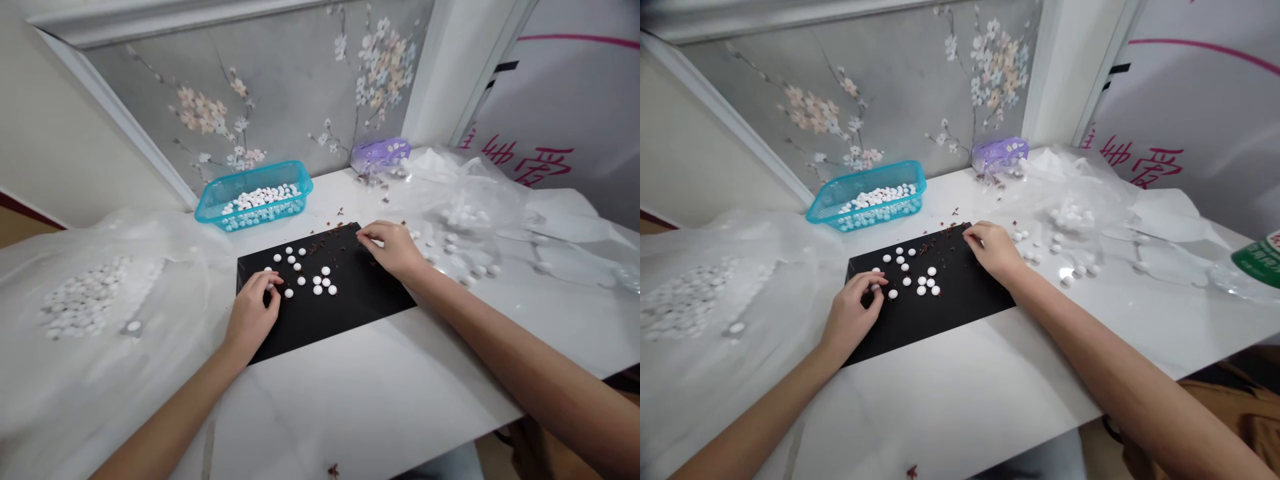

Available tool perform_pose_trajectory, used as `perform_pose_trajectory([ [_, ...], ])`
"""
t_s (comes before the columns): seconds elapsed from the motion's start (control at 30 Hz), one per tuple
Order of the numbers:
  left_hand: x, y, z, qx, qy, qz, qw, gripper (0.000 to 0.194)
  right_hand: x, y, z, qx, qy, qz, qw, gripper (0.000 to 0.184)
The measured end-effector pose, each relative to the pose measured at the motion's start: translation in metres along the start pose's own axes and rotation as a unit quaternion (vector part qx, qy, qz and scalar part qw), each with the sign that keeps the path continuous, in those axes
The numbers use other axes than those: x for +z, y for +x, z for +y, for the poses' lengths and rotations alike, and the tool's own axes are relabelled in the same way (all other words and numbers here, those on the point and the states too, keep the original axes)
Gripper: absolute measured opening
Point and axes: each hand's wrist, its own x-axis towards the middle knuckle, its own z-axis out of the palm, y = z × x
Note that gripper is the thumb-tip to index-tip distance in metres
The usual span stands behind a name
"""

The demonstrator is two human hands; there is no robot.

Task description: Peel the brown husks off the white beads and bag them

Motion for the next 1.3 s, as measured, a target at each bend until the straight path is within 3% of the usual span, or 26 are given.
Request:
perform_pose_trajectory([
  [0.2, 0.001, 0.001, 0.0, 0.0, -0.064, 0.02, 0.998, 0.009, 0.006, -0.007, -0.015, 0.071, 0.152, 0.003, 0.986, 0.01],
  [0.33, -0.001, -0.006, 0.013, 0.021, -0.141, 0.062, 0.988, 0.006, 0.004, -0.012, -0.031, 0.14, 0.247, -0.058, 0.957, 0.008],
  [0.4, -0.002, -0.014, 0.023, 0.048, -0.189, 0.012, 0.981, 0.009, 0.002, -0.015, -0.041, 0.165, 0.301, -0.097, 0.934, 0.009],
  [0.5, -0.001, -0.023, 0.034, 0.075, -0.223, -0.149, 0.96, 0.021, -0.001, -0.02, -0.054, 0.199, 0.377, -0.162, 0.89, 0.015],
  [0.57, -0.001, -0.025, 0.037, 0.05, -0.226, -0.224, 0.947, 0.03, -0.001, -0.025, -0.06, 0.222, 0.403, -0.219, 0.86, 0.022],
  [0.77, 0.0, -0.02, 0.036, -0.061, -0.291, -0.263, 0.918, 0.055, 0.008, -0.04, -0.068, 0.25, 0.439, -0.339, 0.794, 0.031],
  [1.0, -0.003, -0.016, 0.038, -0.129, -0.351, -0.293, 0.88, 0.083, 0.016, -0.046, -0.07, 0.233, 0.428, -0.384, 0.784, 0.042],
  [1.3, -0.001, -0.017, 0.038, -0.106, -0.356, -0.281, 0.885, 0.084, 0.02, -0.053, -0.074, 0.215, 0.37, -0.357, 0.831, 0.035],
])
